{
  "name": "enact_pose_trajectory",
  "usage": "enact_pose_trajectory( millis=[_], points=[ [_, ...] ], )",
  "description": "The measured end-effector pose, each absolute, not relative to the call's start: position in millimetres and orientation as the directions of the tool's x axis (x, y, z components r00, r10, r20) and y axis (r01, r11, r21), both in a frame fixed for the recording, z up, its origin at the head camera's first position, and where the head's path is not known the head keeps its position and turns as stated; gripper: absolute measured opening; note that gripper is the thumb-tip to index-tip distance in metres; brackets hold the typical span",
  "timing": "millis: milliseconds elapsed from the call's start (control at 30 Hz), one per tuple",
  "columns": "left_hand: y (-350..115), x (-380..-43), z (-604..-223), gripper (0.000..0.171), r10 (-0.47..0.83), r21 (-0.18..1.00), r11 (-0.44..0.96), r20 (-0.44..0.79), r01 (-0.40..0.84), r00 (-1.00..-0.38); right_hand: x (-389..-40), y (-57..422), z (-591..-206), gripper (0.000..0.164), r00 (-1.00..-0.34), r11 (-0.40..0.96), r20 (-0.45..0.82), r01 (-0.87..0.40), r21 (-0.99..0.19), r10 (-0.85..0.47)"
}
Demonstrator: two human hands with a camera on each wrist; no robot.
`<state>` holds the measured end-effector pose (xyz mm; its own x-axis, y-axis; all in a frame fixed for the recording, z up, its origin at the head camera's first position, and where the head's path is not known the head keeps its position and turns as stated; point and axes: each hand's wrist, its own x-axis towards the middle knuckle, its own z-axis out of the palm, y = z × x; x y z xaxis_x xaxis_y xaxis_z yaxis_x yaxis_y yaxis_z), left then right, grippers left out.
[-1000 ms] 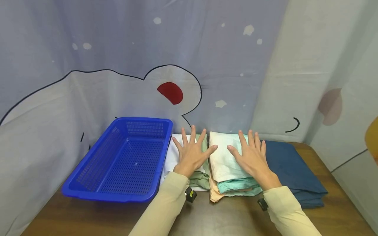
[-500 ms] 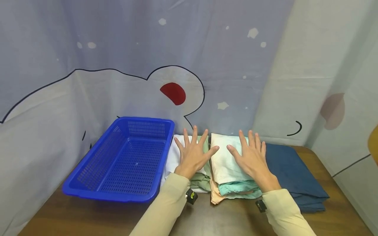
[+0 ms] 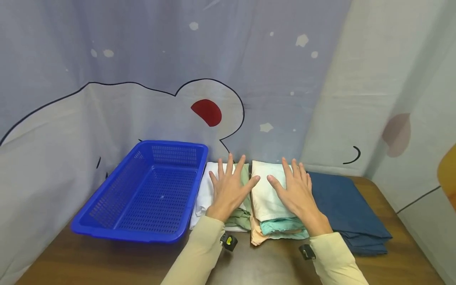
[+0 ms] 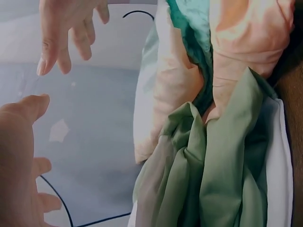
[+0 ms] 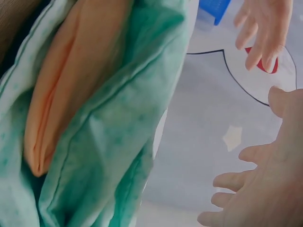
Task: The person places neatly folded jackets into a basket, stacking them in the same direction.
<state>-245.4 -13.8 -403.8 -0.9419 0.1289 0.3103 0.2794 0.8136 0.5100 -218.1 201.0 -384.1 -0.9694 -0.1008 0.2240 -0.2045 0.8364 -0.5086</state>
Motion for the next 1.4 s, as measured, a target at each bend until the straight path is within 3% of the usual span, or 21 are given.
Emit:
enact_pose_trajectory(
  millis=[600, 1200, 1400],
  points=[
    [-39.1, -234.1, -415.8, 0.087, 0.000, 0.604, 0.769, 0.327, 0.209, -0.945, -219.7, 174.4, -388.6, 0.085, -0.981, 0.651, 0.161, -0.194, -0.734, -0.110],
    [-47.8, -232.2, -422.1, 0.085, -0.074, 0.642, 0.751, 0.311, 0.152, -0.948, -214.7, 145.6, -402.2, 0.078, -0.979, 0.513, 0.163, -0.205, -0.834, -0.126],
    [-51.1, -231.6, -426.9, 0.084, -0.129, 0.656, 0.748, 0.295, 0.103, -0.947, -216.7, 137.5, -412.0, 0.074, -0.977, 0.541, 0.143, -0.208, -0.815, -0.160]
  ],
)
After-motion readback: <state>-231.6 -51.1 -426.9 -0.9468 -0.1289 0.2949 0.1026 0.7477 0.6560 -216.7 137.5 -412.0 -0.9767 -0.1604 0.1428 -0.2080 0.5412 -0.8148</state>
